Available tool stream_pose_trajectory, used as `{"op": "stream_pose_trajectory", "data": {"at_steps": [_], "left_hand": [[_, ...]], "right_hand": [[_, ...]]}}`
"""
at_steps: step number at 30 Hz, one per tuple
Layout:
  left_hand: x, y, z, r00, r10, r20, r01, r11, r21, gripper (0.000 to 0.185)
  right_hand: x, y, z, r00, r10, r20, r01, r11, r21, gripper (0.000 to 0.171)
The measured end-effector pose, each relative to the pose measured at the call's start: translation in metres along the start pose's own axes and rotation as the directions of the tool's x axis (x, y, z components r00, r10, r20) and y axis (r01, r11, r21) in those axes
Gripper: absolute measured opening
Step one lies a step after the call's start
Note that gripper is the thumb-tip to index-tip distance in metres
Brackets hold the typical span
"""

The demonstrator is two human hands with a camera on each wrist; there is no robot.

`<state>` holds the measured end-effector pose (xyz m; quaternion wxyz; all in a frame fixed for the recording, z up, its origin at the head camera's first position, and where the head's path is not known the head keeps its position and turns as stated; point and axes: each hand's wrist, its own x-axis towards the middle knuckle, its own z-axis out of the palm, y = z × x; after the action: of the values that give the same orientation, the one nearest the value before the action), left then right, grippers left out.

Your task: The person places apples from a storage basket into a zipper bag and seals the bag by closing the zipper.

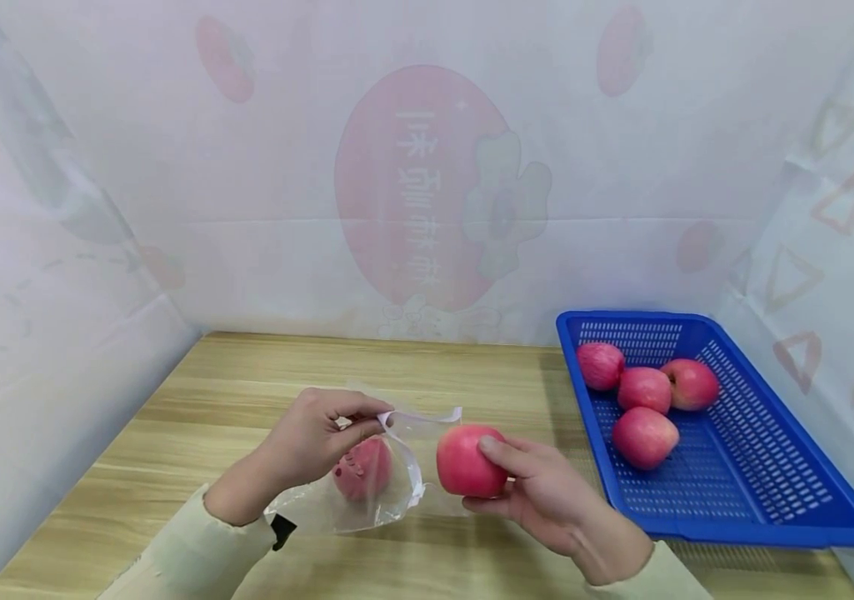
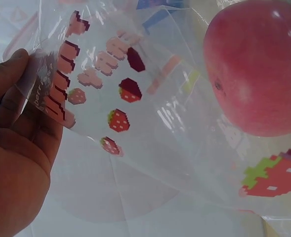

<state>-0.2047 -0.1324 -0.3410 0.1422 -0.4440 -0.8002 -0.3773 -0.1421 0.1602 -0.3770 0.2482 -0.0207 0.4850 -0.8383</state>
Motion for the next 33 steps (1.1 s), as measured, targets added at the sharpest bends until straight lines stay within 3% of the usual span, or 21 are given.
{"op": "stream_pose_trajectory", "data": {"at_steps": [8, 16, 25, 33], "left_hand": [[0.000, 0.003, 0.000, 1.000, -0.009, 0.016, 0.009, 1.000, -0.013, 0.015], [0.000, 0.002, 0.002, 1.000, 0.000, 0.006, 0.000, 1.000, -0.023, 0.015], [0.000, 0.004, 0.000, 1.000, -0.020, 0.009, 0.020, 0.999, -0.034, 0.017], [0.001, 0.003, 0.000, 1.000, -0.010, 0.006, 0.010, 0.999, -0.037, 0.017]], "right_hand": [[0.015, 0.010, 0.009, 0.999, 0.023, -0.027, -0.025, 0.998, -0.059, 0.061], [0.019, 0.018, 0.017, 0.994, -0.024, -0.108, 0.009, 0.991, -0.135, 0.067], [0.018, 0.018, 0.019, 0.993, -0.006, -0.121, 0.001, 0.999, -0.036, 0.077], [0.016, 0.015, 0.020, 0.996, 0.015, -0.088, -0.017, 0.999, -0.028, 0.074]]}}
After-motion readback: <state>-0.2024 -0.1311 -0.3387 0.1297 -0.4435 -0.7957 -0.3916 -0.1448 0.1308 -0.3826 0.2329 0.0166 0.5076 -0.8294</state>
